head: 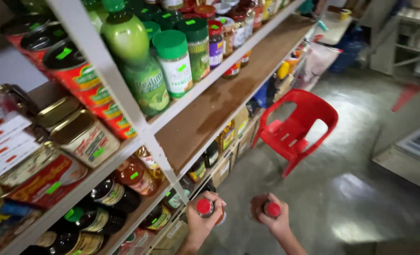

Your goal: The recorder is moving various grocery products, including milk cartons and bottled sauces, from a staging area on the floor into a basket and then onto display shelves.

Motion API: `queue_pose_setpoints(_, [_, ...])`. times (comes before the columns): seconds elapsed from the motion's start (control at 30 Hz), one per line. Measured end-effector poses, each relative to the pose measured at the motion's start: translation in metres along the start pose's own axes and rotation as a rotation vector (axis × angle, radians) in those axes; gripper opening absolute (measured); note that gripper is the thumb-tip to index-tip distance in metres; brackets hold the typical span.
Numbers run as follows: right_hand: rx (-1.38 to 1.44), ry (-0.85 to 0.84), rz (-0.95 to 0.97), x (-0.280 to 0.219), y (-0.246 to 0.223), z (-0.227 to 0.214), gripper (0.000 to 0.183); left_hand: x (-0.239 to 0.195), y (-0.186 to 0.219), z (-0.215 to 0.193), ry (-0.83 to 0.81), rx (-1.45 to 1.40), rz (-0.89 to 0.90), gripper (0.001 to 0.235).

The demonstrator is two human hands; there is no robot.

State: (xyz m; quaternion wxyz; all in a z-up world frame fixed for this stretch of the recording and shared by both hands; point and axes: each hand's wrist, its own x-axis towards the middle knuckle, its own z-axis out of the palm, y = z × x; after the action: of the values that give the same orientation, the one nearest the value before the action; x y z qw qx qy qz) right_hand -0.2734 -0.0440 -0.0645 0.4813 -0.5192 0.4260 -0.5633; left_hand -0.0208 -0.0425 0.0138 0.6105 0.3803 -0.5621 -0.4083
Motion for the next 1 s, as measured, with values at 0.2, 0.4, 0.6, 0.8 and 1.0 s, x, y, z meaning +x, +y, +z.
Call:
queue_pose_setpoints(0.2, [-0.031, -0.200, -0.537, 0.134, -0.044, 0.023, 0.018, 0.086, -0.002, 0.009, 0.022, 0.039, 0.315, 0.021])
queue_pose_setpoints(0.4, [-0.066, -0.391, -0.834, 0.224, -0.078, 0.048, 0.013, 0.154, 0.002, 0.006, 0.061, 0.214, 0.482, 0.019])
queue_pose_setpoints(0.6, [0.095, -0.579, -0.626, 0.262, -0.073, 0.052, 0.010, 0.161, -0.013, 0.016, 0.269, 0.336, 0.309, 0.014])
queue_pose_setpoints(0.8, [0.069, -0.813, -0.657, 0.296, -0.027, 0.034, 0.022, 0.160, -0.027, 0.045, 0.317, 0.472, 0.306, 0.015])
queue_pose_setpoints(1.0, [-0.131, -0.931, -0.443, 0.309, 0.013, 0.014, 0.027, 0.134, -0.057, 0.079, 0.517, 0.643, 0.166, 0.023])
